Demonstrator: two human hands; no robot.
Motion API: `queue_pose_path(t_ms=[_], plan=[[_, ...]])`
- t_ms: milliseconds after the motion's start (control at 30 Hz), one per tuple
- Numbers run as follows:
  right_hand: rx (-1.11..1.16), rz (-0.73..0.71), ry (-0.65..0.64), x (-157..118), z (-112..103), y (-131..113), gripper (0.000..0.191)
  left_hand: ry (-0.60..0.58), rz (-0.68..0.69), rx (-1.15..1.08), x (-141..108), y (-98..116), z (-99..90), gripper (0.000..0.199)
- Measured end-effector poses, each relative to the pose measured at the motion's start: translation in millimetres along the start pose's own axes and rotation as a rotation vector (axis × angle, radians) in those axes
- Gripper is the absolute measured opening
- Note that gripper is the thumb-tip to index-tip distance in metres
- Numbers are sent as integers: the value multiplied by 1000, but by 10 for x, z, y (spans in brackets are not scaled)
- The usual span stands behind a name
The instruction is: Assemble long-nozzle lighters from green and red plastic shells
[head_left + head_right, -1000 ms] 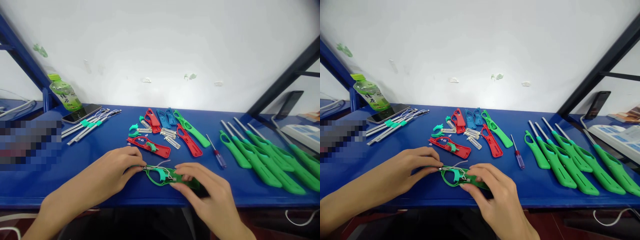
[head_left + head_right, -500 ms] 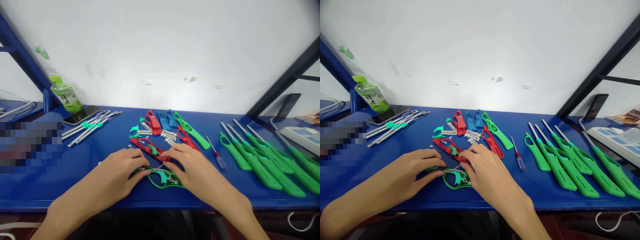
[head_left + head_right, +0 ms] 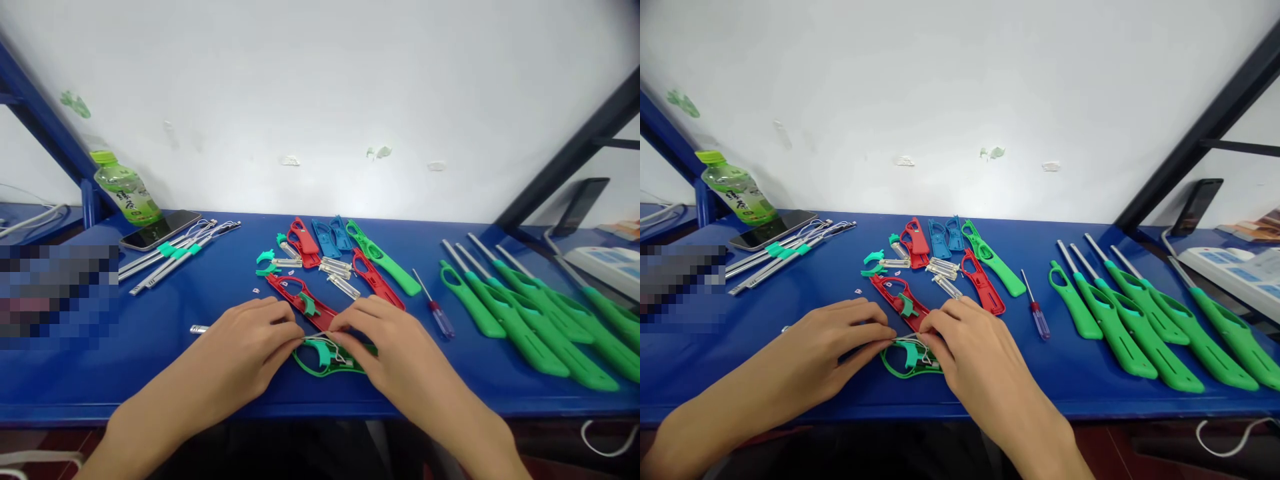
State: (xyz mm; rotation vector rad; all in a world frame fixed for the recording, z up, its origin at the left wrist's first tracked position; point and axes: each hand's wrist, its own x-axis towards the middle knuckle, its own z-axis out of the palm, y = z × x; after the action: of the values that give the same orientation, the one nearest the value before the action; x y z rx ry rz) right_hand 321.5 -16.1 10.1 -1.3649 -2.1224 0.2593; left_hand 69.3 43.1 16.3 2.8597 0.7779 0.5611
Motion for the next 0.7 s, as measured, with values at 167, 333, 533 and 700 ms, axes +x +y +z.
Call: queue_pose_path(t_ms=[167, 333, 533, 700], plan=[[-12, 16, 64, -103, 76, -47, 8, -5, -2, 45, 2, 13, 20, 30], [34, 11, 131, -168, 154, -31, 9, -14, -9, 72, 3, 46, -5, 31], [24, -9, 171, -173, 166, 6, 14, 15, -38, 48, 20, 84, -33, 29], [16, -32, 174, -168, 171, 21, 13, 64, -37, -16, 47, 79, -22, 24]])
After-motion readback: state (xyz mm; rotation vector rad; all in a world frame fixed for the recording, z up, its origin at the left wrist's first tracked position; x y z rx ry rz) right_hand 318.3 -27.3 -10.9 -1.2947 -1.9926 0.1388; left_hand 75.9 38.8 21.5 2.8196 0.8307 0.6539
